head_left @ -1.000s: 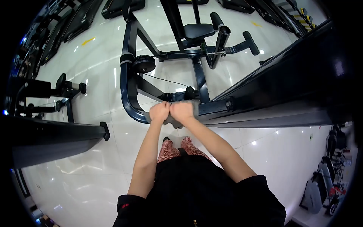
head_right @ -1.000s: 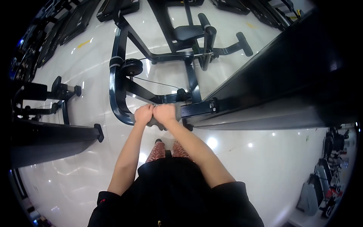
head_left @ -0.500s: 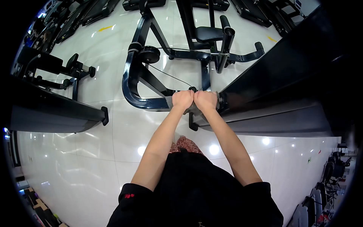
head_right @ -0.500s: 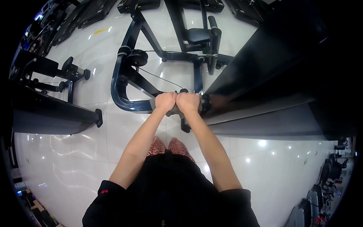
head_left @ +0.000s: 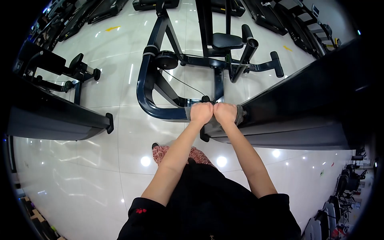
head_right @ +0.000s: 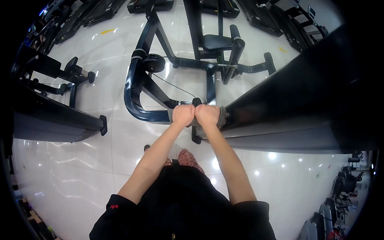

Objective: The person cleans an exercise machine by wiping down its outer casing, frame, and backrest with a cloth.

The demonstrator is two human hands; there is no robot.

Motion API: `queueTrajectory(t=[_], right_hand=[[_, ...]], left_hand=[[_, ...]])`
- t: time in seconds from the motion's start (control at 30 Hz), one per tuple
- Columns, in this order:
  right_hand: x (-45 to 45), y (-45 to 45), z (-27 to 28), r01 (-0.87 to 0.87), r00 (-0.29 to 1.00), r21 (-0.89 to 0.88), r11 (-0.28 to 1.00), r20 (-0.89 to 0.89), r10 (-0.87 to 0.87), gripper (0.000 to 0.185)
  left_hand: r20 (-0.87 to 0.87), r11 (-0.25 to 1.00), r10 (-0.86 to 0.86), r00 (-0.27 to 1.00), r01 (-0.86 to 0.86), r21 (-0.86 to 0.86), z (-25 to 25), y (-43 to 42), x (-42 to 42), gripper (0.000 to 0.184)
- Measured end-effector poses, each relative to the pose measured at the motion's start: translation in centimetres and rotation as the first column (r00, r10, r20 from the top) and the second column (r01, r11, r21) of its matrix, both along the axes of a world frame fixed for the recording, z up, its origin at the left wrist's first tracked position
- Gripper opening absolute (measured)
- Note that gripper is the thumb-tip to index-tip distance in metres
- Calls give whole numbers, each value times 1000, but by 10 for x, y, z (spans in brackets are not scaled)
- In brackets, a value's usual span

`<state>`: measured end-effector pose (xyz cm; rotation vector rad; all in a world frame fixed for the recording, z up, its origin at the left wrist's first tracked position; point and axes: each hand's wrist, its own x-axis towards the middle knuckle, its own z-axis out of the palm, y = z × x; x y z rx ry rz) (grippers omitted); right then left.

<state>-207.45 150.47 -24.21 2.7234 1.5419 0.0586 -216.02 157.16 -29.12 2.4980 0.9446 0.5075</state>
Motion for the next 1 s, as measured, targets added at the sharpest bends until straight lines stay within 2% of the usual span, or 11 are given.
queueTrajectory(t=[0.13, 0.2, 0.27, 0.33, 0.4, 0.47, 0.53, 0.77, 1.0], right_hand=[[-17, 11, -18, 19, 996, 86, 996, 84, -26, 27], [-32, 18, -26, -9, 993, 194, 981, 115, -13, 28], [-51, 29, -35, -17, 991, 223, 975, 134, -13, 25], [-71, 38, -40, -25, 988, 250, 968, 152, -14, 23], [-95, 48, -45, -82, 981, 340, 937, 194, 15, 19], [-115, 57, -49, -54, 986, 341, 938, 169, -5, 16], [-128, 63, -53, -61, 969, 401, 914, 245, -43, 15], [-152, 83, -56, -6, 977, 328, 945, 203, -64, 16], [-182, 105, -69, -43, 984, 398, 916, 176, -30, 14]], left_hand=[[66, 1000, -12, 998, 11, 16, -9, 12, -20, 30], [73, 996, -62, 995, 56, 74, -13, 23, -36, 27], [86, 996, -72, 994, 67, 50, -17, 34, -58, 23], [170, 988, -138, 976, 124, 92, -24, 48, -81, 19], [153, 983, -177, 972, 165, 86, -30, 63, -103, 17], [140, 973, -226, 964, 215, 89, -35, 75, -120, 15], [104, 961, -275, 956, 271, 58, -38, 84, -132, 14], [87, 938, -345, 934, 342, 52, -40, 105, -165, 18], [80, 913, -394, 916, 379, 152, -43, 135, -199, 31]])
